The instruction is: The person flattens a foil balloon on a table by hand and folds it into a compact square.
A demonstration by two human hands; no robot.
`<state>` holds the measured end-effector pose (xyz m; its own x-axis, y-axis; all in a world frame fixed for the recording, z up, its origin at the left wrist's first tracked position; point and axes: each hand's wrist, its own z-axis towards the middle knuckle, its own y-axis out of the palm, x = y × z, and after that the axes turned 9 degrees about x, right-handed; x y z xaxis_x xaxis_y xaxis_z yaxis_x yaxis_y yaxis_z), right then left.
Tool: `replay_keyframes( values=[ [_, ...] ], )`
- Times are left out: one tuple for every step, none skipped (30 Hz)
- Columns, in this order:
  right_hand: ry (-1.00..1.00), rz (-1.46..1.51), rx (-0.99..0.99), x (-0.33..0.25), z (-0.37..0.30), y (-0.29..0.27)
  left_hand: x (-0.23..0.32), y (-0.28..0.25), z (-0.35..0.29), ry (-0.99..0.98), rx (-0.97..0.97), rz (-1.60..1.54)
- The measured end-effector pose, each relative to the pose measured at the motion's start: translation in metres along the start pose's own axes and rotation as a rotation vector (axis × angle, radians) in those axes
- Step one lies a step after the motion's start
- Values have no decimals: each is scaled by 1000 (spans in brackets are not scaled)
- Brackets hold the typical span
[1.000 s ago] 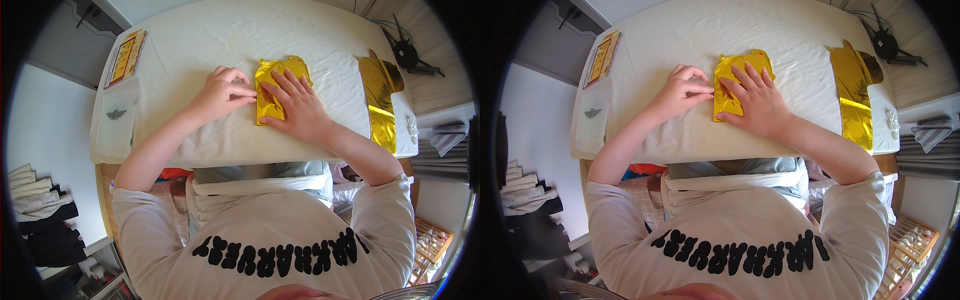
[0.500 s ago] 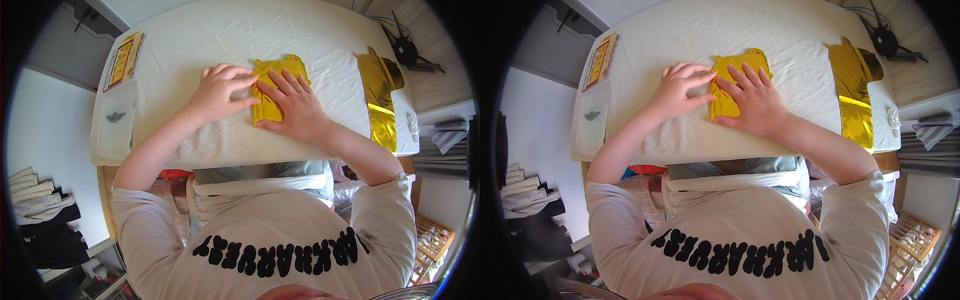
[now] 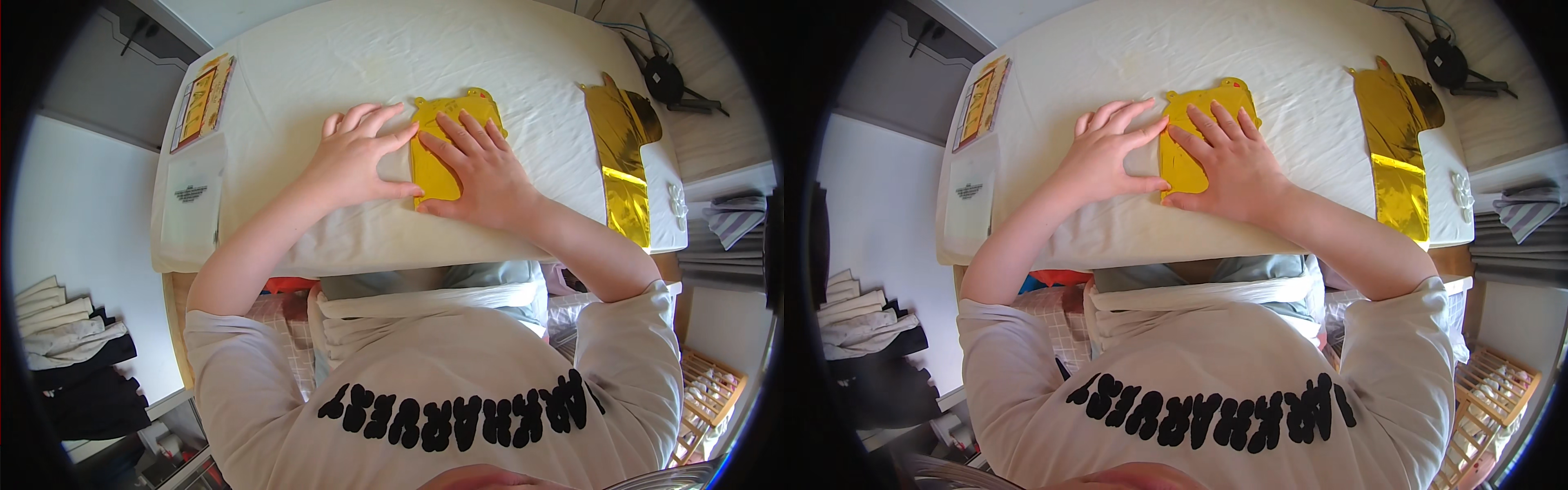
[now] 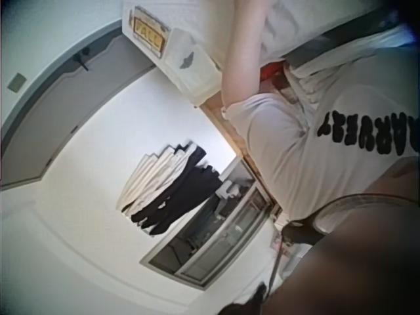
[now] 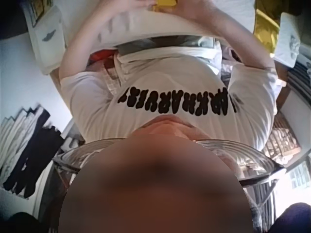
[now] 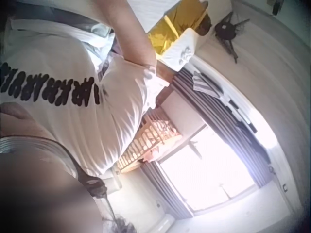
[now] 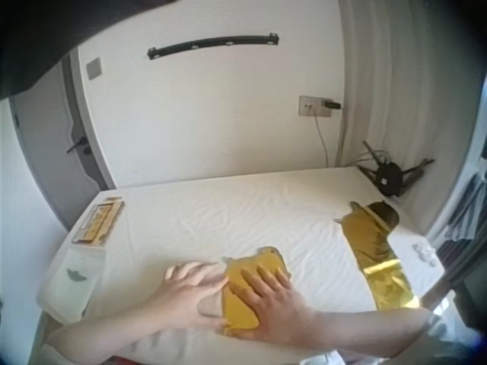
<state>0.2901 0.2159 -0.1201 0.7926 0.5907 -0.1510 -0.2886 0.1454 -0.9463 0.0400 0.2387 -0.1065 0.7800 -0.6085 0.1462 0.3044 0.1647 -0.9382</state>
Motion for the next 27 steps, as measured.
replay_keyframes(
  values=[
    [1,1,0,0,0,0,3,-3,1,3,-55,29],
    [0,-2,1,0,0,1,4,-6,0,3,-110,60],
    [-1,-4,2,-1,1,1,3,-3,-2,1,-111,61],
    [-3,-2,3,-1,1,1,-1,4,-6,19,-115,41],
    [0,0,-2,-1,1,1,-2,6,-7,37,-119,20],
    [1,1,-6,-1,2,2,-3,8,-8,36,-120,21],
    [0,4,-5,-2,2,2,-4,9,-10,29,-132,11],
    [3,1,-5,-1,2,2,-2,7,-7,27,-144,-6],
    [7,-2,-4,0,2,2,0,5,-6,31,-144,-10],
    [11,-4,-5,1,2,3,1,2,-4,15,-183,4],
    [5,-3,0,1,2,3,3,-3,-4,-7,-223,24],
    [-1,-2,5,0,2,3,3,-3,-4,-9,-225,26],
    [-3,0,7,-1,2,1,4,-2,-4,-5,-232,33],
    [7,-8,-27,-1,3,-1,4,-4,-3,-2,-237,42],
    [16,-17,-61,-1,3,-4,6,-6,-1,-4,-236,48],
    [13,-16,-56,-1,4,-4,7,-7,1,-6,-255,61],
    [32,-1,-50,-1,2,-4,9,-9,2,-4,-275,71],
    [50,14,-44,-2,1,-4,10,-10,4,-2,-275,75],
    [52,14,-40,-3,1,-4,11,-11,6,-7,-286,75],
    [60,28,-47,-3,2,-5,11,-13,7,-13,-296,75],
    [67,41,-54,-3,2,-5,12,-12,9,-12,-293,77],
    [67,38,-51,-2,1,-5,12,-11,9,-8,-300,70],
    [74,66,-33,0,0,-4,12,-11,10,-3,-307,64],
    [81,94,-15,2,-1,-5,12,-12,11,-1,-303,66],
    [82,89,-12,7,2,-6,12,-13,11,4,-312,64],
    [197,494,-46,16,5,-9,14,-13,12,14,-320,60],
    [309,900,-76,24,7,-12,15,-14,14,24,-315,56]
  ],
)
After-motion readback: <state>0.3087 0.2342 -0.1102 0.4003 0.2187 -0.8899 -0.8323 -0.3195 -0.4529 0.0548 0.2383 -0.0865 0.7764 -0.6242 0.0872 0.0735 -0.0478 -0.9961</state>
